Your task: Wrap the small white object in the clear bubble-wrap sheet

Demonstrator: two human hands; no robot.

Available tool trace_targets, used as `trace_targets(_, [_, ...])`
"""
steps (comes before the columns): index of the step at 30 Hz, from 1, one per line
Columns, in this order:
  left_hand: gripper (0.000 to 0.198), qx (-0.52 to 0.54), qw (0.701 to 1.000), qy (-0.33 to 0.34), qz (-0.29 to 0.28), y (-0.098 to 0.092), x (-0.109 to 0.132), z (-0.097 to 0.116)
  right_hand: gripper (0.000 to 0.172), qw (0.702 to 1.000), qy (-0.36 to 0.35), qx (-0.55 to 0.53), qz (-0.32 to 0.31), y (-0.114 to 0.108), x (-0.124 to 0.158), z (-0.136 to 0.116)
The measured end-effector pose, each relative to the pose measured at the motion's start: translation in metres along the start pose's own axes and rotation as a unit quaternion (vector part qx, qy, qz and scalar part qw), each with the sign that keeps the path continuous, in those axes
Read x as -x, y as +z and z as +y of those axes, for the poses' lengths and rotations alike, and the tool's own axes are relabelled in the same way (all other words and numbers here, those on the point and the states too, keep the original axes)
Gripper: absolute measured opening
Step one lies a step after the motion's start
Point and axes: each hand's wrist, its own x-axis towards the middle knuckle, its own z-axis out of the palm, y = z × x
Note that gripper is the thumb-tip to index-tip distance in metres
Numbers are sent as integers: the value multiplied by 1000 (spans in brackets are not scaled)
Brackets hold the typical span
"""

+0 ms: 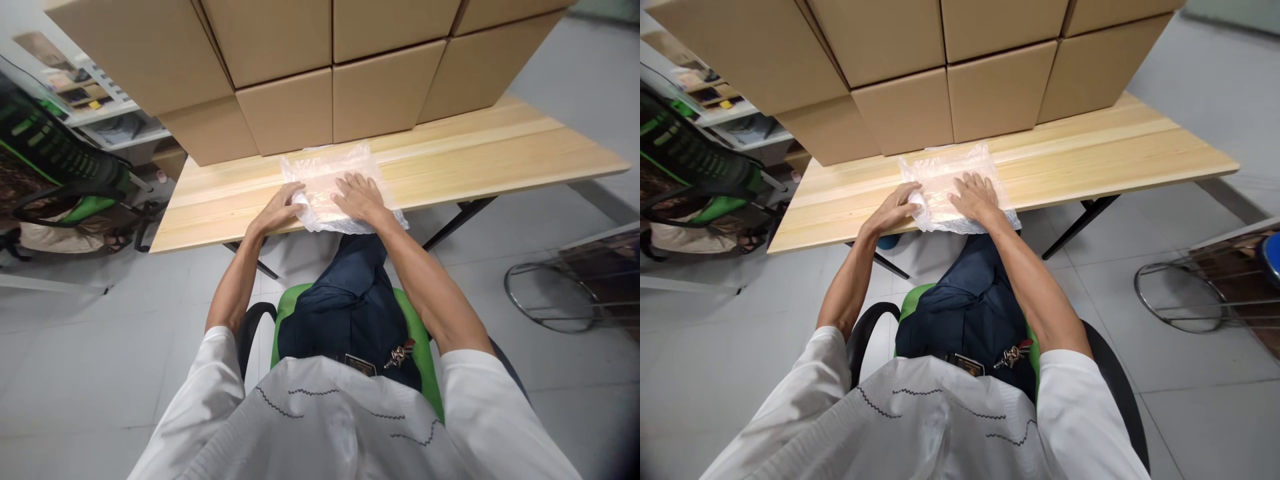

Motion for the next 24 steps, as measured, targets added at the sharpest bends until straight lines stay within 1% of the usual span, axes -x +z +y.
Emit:
trace_targets(3, [72,5,999,13,42,6,-4,5,84,1000,1,-1,5,1,-1,1])
trace_targets(5, [67,-16,998,34,49,12,-11,11,84,1000,0,-4,11,3,-2,4])
trace_targets(9, [60,-96,993,56,29,30,-29,25,84,1000,-6,-4,16,6,-5,8])
trace_targets(12, [46,-171,984,48,-6,41,-34,31,83,1000,0,10,14,7,-4,8])
trace_targets(13, [46,-191,980,47,-9,43,-34,31,82,1000,5,16,16,7,-4,8])
trace_targets(15, [45,-213,976,41,-7,45,-31,28,82,1000,9,23,18,8,-5,8])
trace_targets(19, [45,-237,971,27,10,42,-21,20,84,999,19,38,20,9,-5,9])
trace_targets(24, [42,-259,965,30,8,40,-17,21,87,998,41,49,14,4,-4,19])
